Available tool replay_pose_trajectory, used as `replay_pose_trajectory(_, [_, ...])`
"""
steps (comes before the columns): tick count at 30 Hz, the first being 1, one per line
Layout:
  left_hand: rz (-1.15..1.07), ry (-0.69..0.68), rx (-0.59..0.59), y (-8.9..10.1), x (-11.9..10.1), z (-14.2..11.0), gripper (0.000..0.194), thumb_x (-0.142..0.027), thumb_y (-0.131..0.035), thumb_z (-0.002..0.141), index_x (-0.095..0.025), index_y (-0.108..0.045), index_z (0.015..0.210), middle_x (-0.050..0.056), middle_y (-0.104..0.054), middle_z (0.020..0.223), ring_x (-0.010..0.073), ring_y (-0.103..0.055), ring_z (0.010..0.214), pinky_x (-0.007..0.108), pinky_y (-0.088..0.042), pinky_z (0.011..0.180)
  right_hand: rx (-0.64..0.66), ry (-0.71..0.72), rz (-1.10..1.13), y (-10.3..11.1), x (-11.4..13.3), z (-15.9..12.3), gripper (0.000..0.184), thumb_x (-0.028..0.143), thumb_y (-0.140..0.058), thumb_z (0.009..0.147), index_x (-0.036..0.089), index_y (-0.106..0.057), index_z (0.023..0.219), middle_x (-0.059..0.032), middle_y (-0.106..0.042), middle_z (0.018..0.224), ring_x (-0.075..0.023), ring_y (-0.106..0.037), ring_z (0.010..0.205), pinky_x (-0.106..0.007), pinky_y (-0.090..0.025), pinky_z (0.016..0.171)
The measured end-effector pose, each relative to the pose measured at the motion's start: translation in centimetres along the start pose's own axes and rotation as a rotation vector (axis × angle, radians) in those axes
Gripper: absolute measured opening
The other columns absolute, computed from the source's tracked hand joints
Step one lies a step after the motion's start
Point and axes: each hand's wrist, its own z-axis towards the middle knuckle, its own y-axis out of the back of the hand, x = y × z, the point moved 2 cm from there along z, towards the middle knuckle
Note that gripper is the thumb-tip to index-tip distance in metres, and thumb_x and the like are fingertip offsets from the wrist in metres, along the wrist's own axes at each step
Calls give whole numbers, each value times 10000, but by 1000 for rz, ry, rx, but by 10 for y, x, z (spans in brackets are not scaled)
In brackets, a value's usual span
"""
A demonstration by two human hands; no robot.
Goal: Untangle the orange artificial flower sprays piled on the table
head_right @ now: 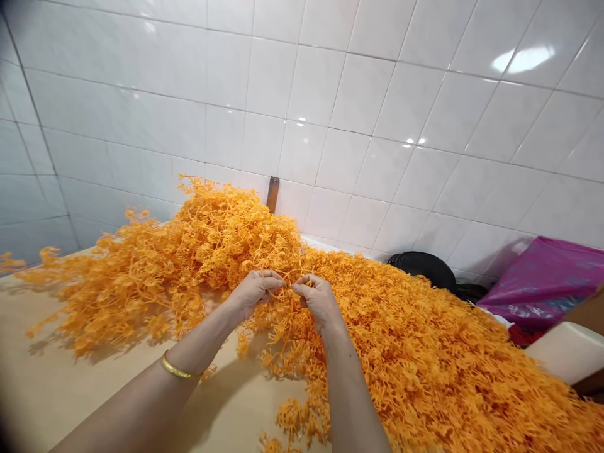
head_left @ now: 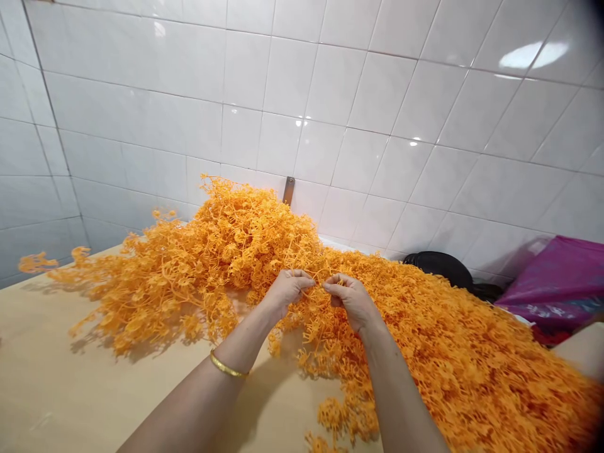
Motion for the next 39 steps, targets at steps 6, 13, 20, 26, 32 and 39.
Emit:
replay_pose_trajectory(6, [-38,-19,6,0,4,3,144,-220,-608,562,-142,-489,546,-59,-385,422,20,-239,352,204,-131,396,70,-11,91,1,-1,0,246,358,-639,597,169,-487,642,78,-349,495,-39,-281,417,-203,-213,436])
replay_pose_trajectory(13, [-30,-22,14,0,5,3,94,-164,-601,523,-133,-520,560,-42,-437,464,21,-268,372,204,-145,402,178,-46,55,-9,-4,-4,289,375,-677,561,160,-517,670,83,-337,496,-35,-259,427,-203,-191,441])
replay_pose_trajectory(20, [20,4,11,-2,3,0,121,-202,-591,568,-143,-488,542,-42,-414,440,42,-313,386,200,-171,398,10,-114,156,3,-5,1,301,350,-673,529,183,-478,687,81,-413,556,-34,-344,426,-199,-287,467])
replay_pose_trajectory(26, [2,30,-13,-4,4,-1,104,-176,-575,583,-145,-480,557,-29,-470,487,58,-402,438,190,-281,422,36,-17,41,1,-7,3,302,374,-634,553,165,-518,738,47,-455,586,-43,-334,428,-201,-262,430])
replay_pose_trajectory(32, [-123,81,44,-5,3,-1,117,-186,-597,573,-136,-495,602,31,-575,578,111,-524,562,232,-394,517,-57,107,-60,-1,-11,7,264,418,-571,627,181,-458,655,44,-433,569,-60,-332,439,-211,-264,429])
replay_pose_trajectory(39, [-4,41,221,-11,-1,-7,146,-216,-614,570,-142,-490,590,13,-556,504,105,-517,485,217,-346,485,-236,220,-66,1,-11,9,250,423,-518,675,195,-421,640,40,-381,547,-76,-308,459,-220,-268,431])
